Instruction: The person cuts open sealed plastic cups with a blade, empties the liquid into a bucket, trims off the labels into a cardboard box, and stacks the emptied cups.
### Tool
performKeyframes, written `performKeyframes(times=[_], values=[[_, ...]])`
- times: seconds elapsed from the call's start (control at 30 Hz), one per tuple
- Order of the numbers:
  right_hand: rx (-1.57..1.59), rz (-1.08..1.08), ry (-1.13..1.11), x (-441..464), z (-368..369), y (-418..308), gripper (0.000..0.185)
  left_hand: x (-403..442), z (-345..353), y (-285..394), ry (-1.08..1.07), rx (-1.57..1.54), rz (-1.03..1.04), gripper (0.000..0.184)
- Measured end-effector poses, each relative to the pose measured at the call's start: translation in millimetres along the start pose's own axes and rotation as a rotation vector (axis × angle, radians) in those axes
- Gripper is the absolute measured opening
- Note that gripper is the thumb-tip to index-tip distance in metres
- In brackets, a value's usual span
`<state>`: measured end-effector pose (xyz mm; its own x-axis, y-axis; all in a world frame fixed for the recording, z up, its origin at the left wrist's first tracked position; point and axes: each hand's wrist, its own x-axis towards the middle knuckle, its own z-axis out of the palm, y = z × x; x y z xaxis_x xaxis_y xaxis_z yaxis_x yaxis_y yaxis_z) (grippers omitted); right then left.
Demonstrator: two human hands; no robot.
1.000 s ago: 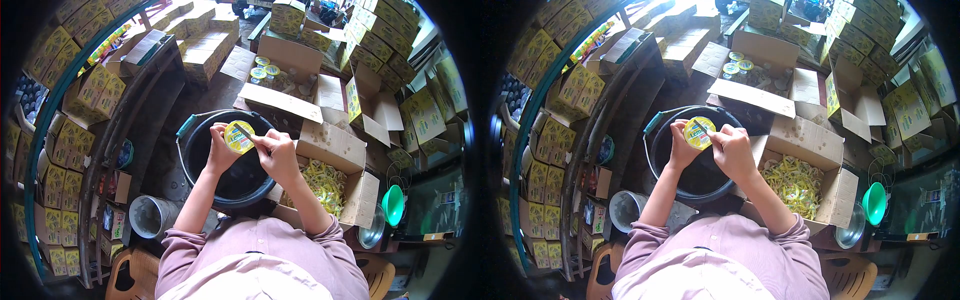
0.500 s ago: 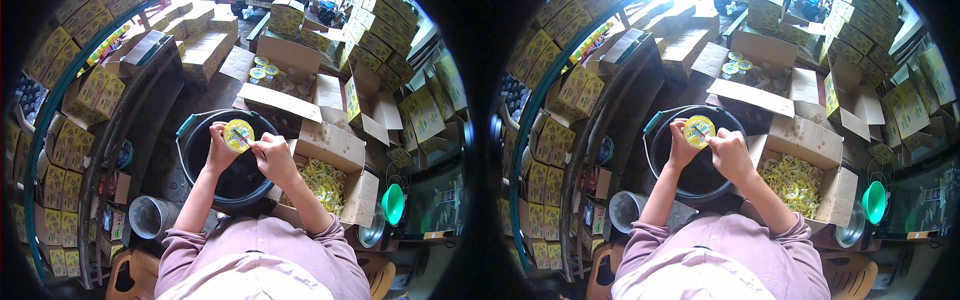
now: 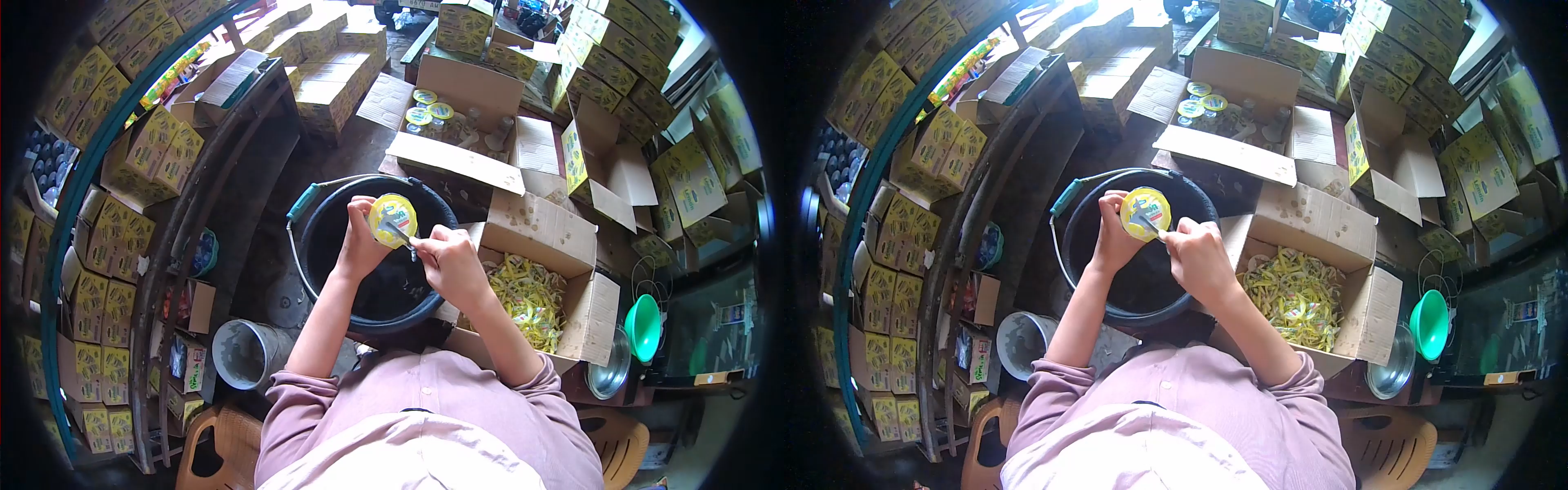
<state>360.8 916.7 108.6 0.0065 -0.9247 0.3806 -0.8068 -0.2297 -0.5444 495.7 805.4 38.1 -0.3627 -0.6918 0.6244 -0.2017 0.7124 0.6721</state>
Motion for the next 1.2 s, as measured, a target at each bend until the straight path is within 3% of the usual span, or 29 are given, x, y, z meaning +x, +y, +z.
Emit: performKeyframes(times=[0.23, 0.47, 0.77, 1.03, 1.07, 1.1, 1.17, 1.2], values=[[0.080, 0.094, 0.098, -26.0, -15.7, -1.3, 0.018, 1.0, 0.4, -3.7, 0.001, -0.019, -0.030, 0.070], [0.272, 0.382, 0.326, -77.9, -31.7, 9.6, 0.025, 0.5, -3.8, -10.8, 0.016, 0.121, -0.013, 0.064], [0.393, 0.514, 0.396, -134.4, -26.4, 27.3, 0.021, -9.5, 3.1, 0.3, -0.380, 0.563, 0.030, 0.046], [0.604, 0.576, 0.416, -158.1, -21.9, 27.2, 0.020, -25.6, 18.3, -11.9, -0.695, 0.944, 0.066, 0.056], [0.643, 0.588, 0.418, -162.5, -22.0, 31.1, 0.020, -28.6, 19.7, -13.1, -0.623, 1.004, 0.130, 0.028], [0.647, 0.594, 0.430, -165.9, -22.9, 34.2, 0.019, -29.9, 20.4, -13.8, -0.670, 1.034, 0.101, 0.027], [0.652, 0.613, 0.454, -172.1, -25.2, 38.3, 0.019, -31.5, 25.9, -23.7, -0.731, 1.117, 0.041, 0.043], [0.656, 0.623, 0.469, -175.1, -24.9, 41.3, 0.018, -28.9, 22.9, -18.8, -0.742, 1.134, 0.018, 0.040]])
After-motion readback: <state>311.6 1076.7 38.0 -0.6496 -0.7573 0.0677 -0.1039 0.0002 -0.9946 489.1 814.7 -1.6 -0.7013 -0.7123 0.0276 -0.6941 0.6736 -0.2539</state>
